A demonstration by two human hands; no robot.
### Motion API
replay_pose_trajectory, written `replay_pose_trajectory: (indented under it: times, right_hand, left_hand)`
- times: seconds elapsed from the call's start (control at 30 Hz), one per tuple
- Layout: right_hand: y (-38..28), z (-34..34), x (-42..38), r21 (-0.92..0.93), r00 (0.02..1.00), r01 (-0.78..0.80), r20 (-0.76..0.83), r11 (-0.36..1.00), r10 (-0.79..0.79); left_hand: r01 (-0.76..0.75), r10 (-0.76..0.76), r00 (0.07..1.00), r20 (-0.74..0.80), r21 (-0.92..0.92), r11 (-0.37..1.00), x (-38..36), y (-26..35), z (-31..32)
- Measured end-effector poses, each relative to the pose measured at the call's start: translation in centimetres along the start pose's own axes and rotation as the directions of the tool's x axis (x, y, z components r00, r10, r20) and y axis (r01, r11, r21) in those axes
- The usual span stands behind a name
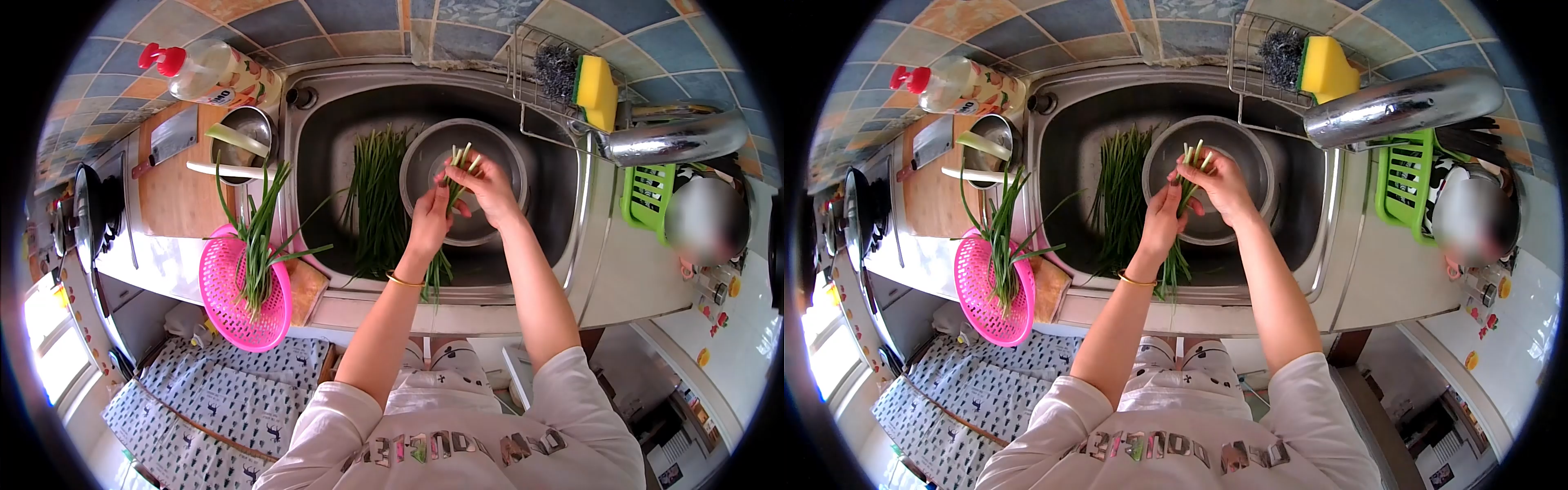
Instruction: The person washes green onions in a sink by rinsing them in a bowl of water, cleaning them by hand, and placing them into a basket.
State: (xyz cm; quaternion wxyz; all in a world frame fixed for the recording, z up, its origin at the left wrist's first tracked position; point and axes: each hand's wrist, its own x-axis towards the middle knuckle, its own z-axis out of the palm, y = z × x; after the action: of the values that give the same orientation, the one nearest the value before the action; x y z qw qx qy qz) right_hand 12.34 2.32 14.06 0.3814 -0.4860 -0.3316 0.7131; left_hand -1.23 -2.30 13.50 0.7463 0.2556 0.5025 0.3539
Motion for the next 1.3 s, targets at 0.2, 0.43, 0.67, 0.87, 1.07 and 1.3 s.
replay_pose_trajectory:
  times: [0.2, 0.43, 0.67, 0.87, 1.07, 1.3]
  right_hand:
    - [1.2, 1.3, 0.0, 0.115, 0.984, -0.051, -0.166, 0.992, 0.07]
    - [8.1, -2.2, 2.9, 0.181, 0.914, -0.23, -0.298, 0.956, 0.276]
    - [15.9, -6.2, 8.0, -0.015, 0.77, -0.393, -0.552, 0.92, 0.32]
    - [16.8, -5.8, 7.6, 0.047, 0.865, -0.124, -0.484, 0.991, 0.131]
    - [14.7, -5.6, 7.0, 0.159, 0.859, -0.188, -0.451, 0.969, 0.24]
    - [10.0, -5.1, 5.4, 0.329, 0.909, -0.297, -0.189, 0.896, 0.371]
  left_hand:
    - [-0.12, 0.196, 0.958, -0.209, 0.327, 0.937, 0.6, -1.2, 1.1]
    - [0.074, 0.109, 0.953, -0.284, 0.563, 0.823, 5.6, -5.4, 0.3]
    - [0.202, -0.043, 0.964, -0.261, 0.623, 0.756, 9.2, -9.8, 0.2]
    - [0.1, 0.028, 0.975, -0.221, 0.547, 0.831, 9.6, -10.3, -0.5]
    - [0.013, 0.119, 0.972, -0.205, 0.55, 0.835, 8.4, -10.5, -0.1]
    - [-0.044, 0.14, 0.955, -0.262, 0.342, 0.939, 10.2, -13.5, -2.3]
